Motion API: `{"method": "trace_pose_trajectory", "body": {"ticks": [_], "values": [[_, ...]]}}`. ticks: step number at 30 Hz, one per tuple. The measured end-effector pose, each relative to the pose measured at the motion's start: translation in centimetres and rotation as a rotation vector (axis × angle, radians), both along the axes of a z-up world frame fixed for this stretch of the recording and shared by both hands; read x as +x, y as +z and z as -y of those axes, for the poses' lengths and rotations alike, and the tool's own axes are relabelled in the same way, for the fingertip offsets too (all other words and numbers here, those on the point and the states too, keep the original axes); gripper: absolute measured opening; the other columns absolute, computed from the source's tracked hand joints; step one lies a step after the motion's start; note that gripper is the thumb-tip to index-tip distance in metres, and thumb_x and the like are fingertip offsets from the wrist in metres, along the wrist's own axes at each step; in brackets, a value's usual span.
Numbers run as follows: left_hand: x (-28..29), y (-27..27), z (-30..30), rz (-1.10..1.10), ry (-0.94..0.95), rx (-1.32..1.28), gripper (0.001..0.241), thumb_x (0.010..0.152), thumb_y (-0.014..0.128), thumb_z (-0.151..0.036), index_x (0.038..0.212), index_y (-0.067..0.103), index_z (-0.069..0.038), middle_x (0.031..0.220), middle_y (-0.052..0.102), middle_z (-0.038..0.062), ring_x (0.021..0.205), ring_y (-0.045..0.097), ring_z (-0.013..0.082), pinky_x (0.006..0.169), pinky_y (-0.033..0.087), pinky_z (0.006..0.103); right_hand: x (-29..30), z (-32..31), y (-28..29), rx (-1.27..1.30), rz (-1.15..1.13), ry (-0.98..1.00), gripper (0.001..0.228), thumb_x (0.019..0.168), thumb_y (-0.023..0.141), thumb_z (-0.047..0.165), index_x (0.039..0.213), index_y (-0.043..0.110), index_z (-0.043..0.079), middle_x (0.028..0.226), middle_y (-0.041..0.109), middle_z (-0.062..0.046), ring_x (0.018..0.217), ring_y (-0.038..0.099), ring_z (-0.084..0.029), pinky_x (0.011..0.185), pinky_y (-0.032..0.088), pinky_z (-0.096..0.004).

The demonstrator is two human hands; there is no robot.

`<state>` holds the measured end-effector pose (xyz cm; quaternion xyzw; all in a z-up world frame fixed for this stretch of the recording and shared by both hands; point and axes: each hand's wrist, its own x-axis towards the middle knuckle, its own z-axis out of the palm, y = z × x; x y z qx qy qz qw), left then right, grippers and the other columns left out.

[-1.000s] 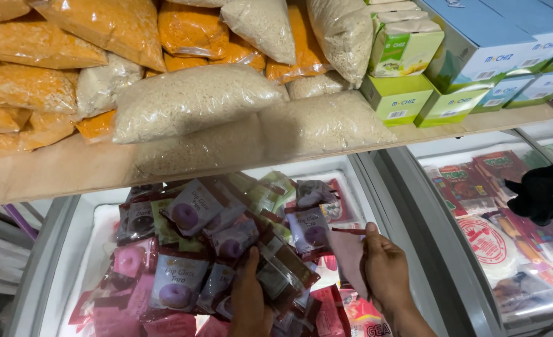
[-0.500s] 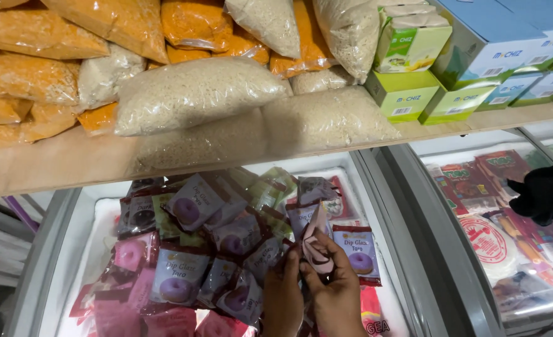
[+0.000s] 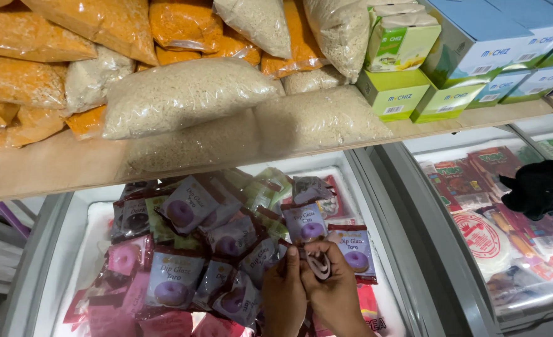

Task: The person is moving small packets of glaze from a storage bin and organizing them onto a shelf in a store.

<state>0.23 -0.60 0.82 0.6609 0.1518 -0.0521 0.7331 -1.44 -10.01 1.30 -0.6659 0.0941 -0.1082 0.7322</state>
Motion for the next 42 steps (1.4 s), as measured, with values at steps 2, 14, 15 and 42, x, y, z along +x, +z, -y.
{"method": "trace_pose_trajectory", "body": {"ticks": [2, 14, 15, 42], "values": [[0.0, 0.3, -0.3, 0.102, -0.031, -0.066, 0.049, 0.098, 0.054, -0.042, 0.099, 0.078, 0.000, 0.082, 0.080, 0.006, 0.076, 0.071, 0.0157, 0.071, 0.055, 0.0328, 0.3, 0.3, 0.4, 0.121, 0.038, 0.040, 0.038, 0.086, 0.064, -0.011, 0.120, 0.061, 0.004, 0.101, 0.073, -0.007, 0.092, 0.069, -0.011, 0.080, 0.055, -0.026], [-1.7, 1.0, 0.2, 0.030, -0.172, 0.185, 0.054, 0.104, 0.044, -0.043, 0.103, 0.077, -0.001, 0.072, 0.066, 0.017, 0.068, 0.058, 0.0194, 0.065, 0.045, 0.0363, 0.5, 1.1, 0.7, -0.021, 0.022, 0.024, 0.034, 0.092, 0.068, -0.008, 0.126, 0.065, 0.000, 0.100, 0.073, -0.008, 0.094, 0.067, -0.013, 0.084, 0.054, -0.026], [-1.4, 0.9, 0.2, 0.037, -0.172, 0.185, 0.054, 0.104, 0.044, -0.043, 0.103, 0.077, -0.001, 0.072, 0.066, 0.017, 0.068, 0.058, 0.0194, 0.065, 0.045, 0.0363, 0.6, 1.0, 1.3, -0.022, 0.029, 0.024, 0.034, 0.092, 0.068, -0.008, 0.126, 0.065, 0.000, 0.100, 0.073, -0.008, 0.094, 0.067, -0.013, 0.084, 0.054, -0.026], [1.1, 0.4, 0.6, -0.348, 0.262, -0.251, 0.042, 0.102, 0.063, -0.039, 0.103, 0.071, 0.002, 0.093, 0.072, 0.011, 0.079, 0.063, 0.0200, 0.070, 0.050, 0.0381, -0.8, 1.9, 1.0, -0.863, 0.111, 0.200, 0.058, 0.082, 0.067, -0.006, 0.135, 0.058, 0.016, 0.110, 0.073, -0.015, 0.109, 0.069, -0.034, 0.094, 0.052, -0.041]]}}
